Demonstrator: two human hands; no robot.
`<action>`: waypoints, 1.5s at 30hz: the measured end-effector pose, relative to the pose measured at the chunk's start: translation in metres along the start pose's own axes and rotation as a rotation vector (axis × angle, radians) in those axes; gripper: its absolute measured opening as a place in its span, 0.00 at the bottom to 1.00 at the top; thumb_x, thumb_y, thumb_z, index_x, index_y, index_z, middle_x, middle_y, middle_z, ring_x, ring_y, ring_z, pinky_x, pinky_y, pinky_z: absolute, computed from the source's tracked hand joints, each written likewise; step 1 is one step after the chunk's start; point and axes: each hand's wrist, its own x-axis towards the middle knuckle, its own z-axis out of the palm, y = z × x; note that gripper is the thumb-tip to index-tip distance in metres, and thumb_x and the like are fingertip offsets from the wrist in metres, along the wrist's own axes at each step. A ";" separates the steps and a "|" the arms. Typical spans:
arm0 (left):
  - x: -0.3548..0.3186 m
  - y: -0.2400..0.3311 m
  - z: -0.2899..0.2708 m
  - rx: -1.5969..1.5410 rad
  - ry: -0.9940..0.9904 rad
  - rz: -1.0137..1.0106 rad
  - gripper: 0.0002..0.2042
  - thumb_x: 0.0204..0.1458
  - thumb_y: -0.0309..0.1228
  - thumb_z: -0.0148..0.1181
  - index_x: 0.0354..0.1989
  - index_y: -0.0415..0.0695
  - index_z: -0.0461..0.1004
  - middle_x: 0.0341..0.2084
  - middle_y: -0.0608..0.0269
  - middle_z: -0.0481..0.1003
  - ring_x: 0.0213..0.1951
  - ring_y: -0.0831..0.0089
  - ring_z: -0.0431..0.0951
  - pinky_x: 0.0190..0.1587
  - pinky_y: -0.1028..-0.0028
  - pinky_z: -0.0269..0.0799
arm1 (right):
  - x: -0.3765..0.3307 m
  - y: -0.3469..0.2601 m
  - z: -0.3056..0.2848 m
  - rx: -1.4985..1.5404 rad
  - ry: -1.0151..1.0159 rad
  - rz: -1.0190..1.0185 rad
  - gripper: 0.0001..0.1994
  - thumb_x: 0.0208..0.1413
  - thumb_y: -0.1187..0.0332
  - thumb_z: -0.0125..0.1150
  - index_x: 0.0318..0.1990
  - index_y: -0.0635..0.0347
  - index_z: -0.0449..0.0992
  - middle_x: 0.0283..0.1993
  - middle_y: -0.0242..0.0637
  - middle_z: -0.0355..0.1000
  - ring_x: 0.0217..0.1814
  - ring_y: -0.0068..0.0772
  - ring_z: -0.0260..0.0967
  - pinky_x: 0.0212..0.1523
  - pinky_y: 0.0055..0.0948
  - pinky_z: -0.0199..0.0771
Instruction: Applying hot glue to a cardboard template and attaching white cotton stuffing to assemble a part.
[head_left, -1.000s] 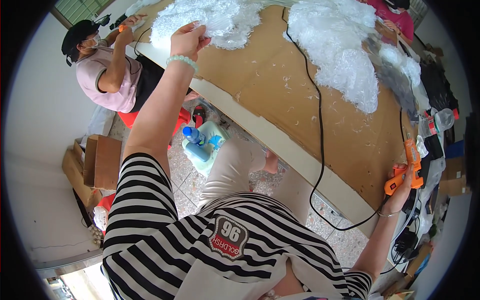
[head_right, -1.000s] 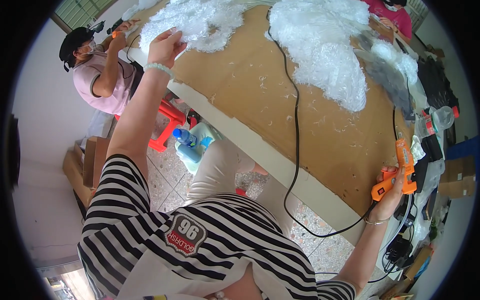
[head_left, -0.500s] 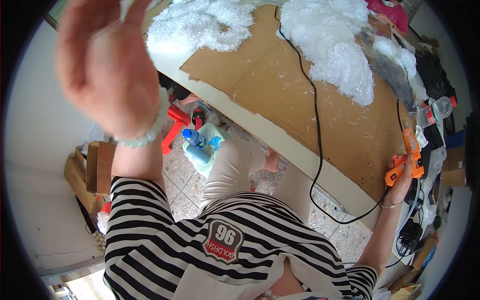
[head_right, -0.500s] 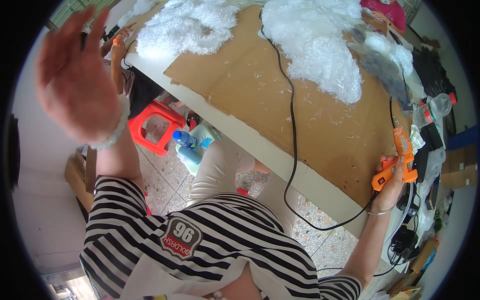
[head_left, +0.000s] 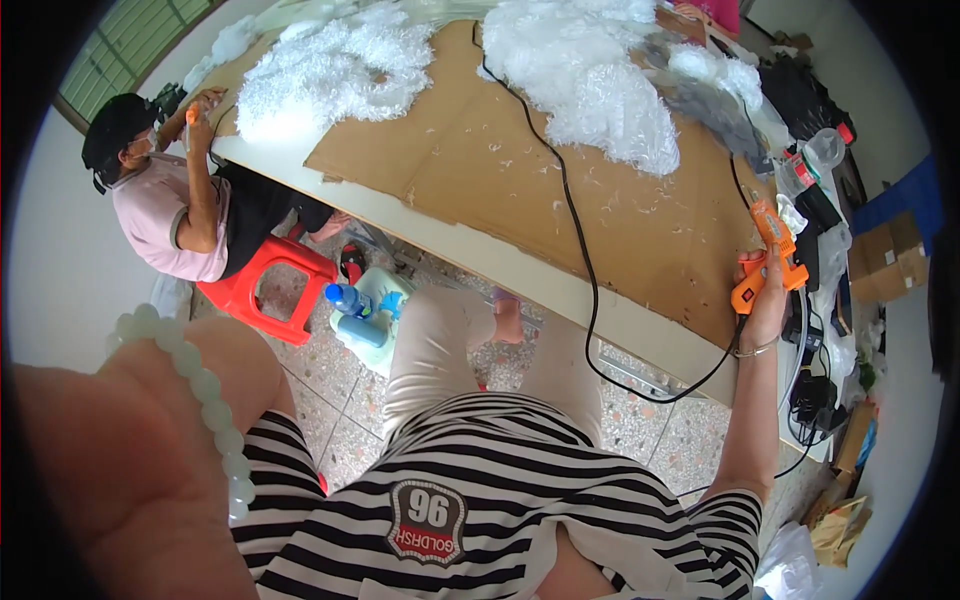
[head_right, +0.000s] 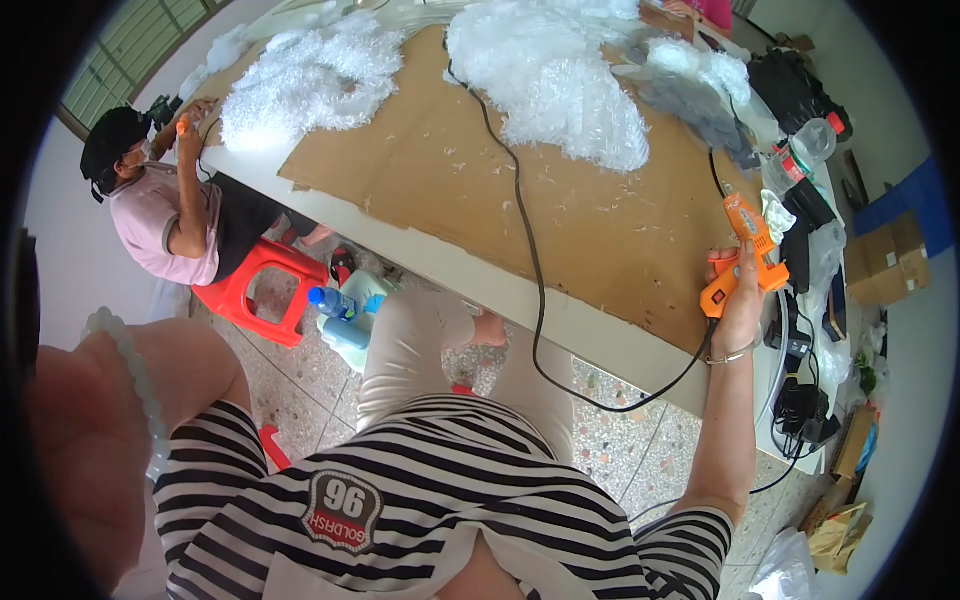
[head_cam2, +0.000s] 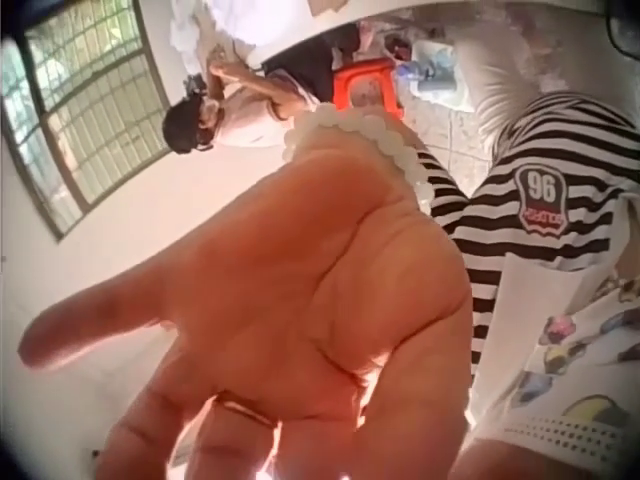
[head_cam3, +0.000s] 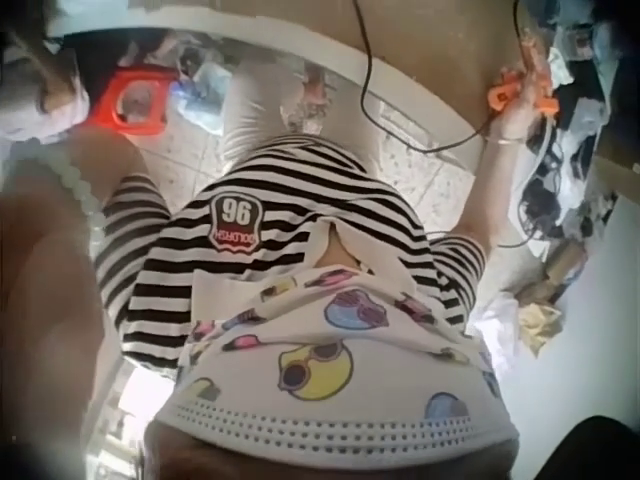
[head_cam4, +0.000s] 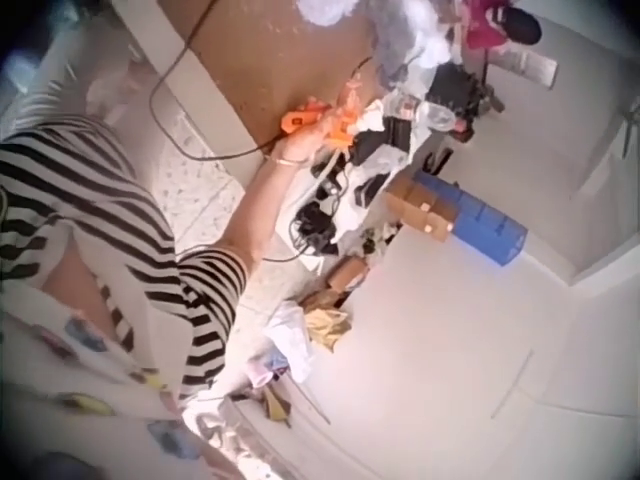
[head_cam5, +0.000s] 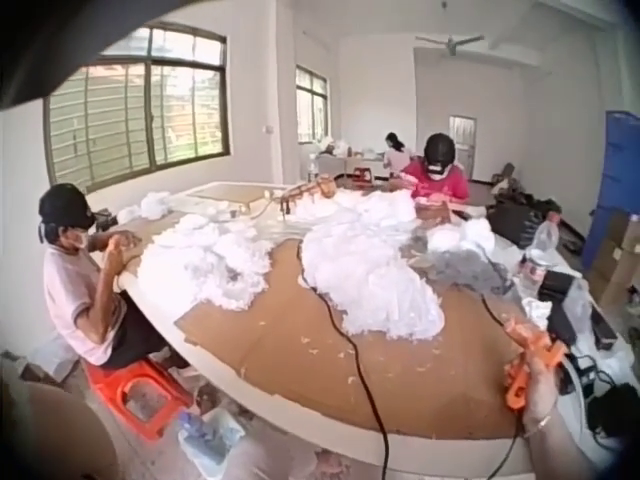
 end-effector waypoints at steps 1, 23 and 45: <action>-0.001 0.001 -0.001 -0.005 0.013 -0.012 0.17 0.55 0.33 0.46 0.49 0.35 0.68 0.44 0.50 0.72 0.53 0.53 0.66 0.58 0.43 0.56 | 0.000 0.001 0.000 0.000 0.009 -0.008 0.13 0.61 0.57 0.50 0.34 0.58 0.70 0.26 0.32 0.69 0.23 0.21 0.63 0.22 0.18 0.61; -0.001 0.017 -0.014 0.038 0.153 0.100 0.16 0.57 0.38 0.45 0.45 0.38 0.71 0.38 0.55 0.74 0.48 0.58 0.68 0.57 0.46 0.56 | -0.005 -0.006 0.008 0.036 -0.014 -0.036 0.13 0.60 0.54 0.49 0.33 0.54 0.68 0.22 0.30 0.68 0.19 0.20 0.65 0.19 0.17 0.63; -0.017 -0.002 0.041 -0.080 0.259 0.153 0.17 0.58 0.43 0.45 0.41 0.41 0.73 0.33 0.60 0.75 0.43 0.64 0.69 0.56 0.49 0.57 | -0.009 -0.008 0.021 0.065 -0.005 -0.202 0.14 0.60 0.57 0.50 0.31 0.58 0.69 0.26 0.36 0.70 0.23 0.25 0.66 0.26 0.22 0.66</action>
